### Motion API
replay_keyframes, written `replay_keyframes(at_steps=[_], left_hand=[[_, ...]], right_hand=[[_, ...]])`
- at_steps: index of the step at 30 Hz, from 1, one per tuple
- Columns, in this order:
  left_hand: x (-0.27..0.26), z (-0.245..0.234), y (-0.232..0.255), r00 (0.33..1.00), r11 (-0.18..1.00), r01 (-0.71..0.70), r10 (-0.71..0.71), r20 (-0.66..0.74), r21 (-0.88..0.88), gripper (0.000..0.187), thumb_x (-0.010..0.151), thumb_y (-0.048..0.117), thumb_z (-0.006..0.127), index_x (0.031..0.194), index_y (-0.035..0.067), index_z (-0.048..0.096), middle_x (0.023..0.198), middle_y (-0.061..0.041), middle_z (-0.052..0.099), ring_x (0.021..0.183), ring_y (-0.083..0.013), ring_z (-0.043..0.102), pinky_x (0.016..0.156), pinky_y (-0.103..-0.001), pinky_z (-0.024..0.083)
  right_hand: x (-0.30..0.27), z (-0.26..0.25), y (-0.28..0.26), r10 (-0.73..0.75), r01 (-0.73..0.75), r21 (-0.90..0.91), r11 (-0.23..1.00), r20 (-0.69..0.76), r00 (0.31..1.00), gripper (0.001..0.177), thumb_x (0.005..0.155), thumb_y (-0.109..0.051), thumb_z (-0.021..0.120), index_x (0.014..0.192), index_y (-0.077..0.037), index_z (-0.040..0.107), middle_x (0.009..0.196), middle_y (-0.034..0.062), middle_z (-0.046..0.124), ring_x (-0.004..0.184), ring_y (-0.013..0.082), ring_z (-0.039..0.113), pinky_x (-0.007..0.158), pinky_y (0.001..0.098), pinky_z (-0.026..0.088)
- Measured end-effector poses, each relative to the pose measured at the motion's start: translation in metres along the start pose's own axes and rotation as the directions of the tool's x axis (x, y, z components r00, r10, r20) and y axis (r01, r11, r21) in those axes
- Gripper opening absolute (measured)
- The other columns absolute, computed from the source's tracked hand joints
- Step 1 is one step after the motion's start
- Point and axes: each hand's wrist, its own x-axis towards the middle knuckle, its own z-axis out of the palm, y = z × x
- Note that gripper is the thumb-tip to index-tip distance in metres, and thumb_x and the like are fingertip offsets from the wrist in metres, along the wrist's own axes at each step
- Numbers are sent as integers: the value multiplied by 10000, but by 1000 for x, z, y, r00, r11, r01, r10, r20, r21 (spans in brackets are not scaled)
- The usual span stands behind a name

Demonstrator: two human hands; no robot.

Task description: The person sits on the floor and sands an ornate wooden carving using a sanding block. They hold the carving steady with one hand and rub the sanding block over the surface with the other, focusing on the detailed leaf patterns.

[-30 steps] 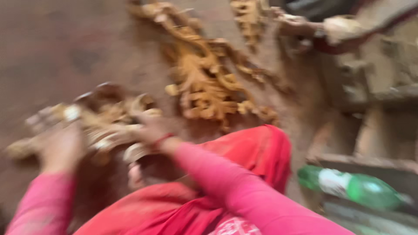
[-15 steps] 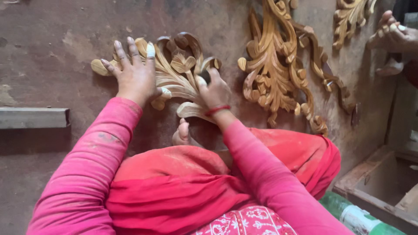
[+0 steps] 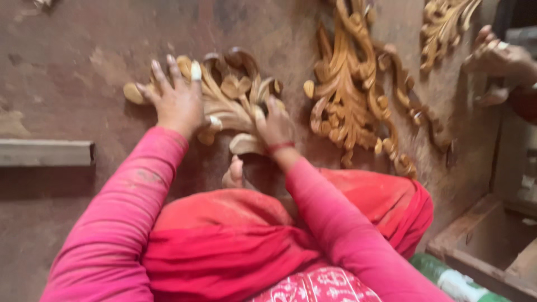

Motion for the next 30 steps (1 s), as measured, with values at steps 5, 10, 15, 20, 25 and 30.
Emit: replay_keyframes(at_steps=[5,10,15,20,25,30], left_hand=[[-1,21,-8,1000,1000,-11,11,-29,11,1272,606,484,927,1645,244,234,1701,-267,64,1512,-579,-7,1036,-893,82],[3,5,-3,997,1000,-14,15,-69,8,1310,560,481,939,1643,244,241,1698,-262,80,1512,-579,6,1016,-902,70],[-5,21,-10,998,999,-25,23,-53,-31,1321,546,507,941,1631,215,246,1682,-294,81,1507,-588,12,1023,-894,64],[3,11,-3,985,998,-60,60,-159,6,1208,636,495,916,1634,238,286,1681,-287,105,1495,-597,23,1007,-906,68],[5,24,-11,996,999,-45,46,-76,10,1233,598,467,924,1629,240,287,1692,-276,89,1508,-586,10,1022,-888,81],[2,10,-6,999,999,-29,30,-40,26,1303,563,495,934,1637,248,237,1695,-264,74,1512,-574,4,1036,-885,85]], right_hand=[[-2,1,7,144,-145,18,989,25,989,404,897,-402,702,1217,-162,640,1057,237,734,980,456,680,843,555,524],[-1,-15,7,161,-160,112,981,1,987,394,896,-415,694,1194,-159,661,1034,218,739,974,436,691,836,542,530],[-21,-1,13,49,-51,70,996,36,998,362,914,-434,699,1126,-143,661,1058,219,726,973,442,676,805,548,528],[-5,-1,3,74,-74,10,997,-29,997,354,917,-428,676,1130,-145,657,1026,198,733,921,444,685,761,557,524],[-12,9,0,56,-56,10,998,5,998,358,904,-423,661,1168,-183,646,931,190,740,856,435,709,730,559,539],[-13,11,-1,104,-107,-44,993,-72,992,385,928,-412,670,1226,-171,632,925,199,741,843,452,687,729,569,523]])
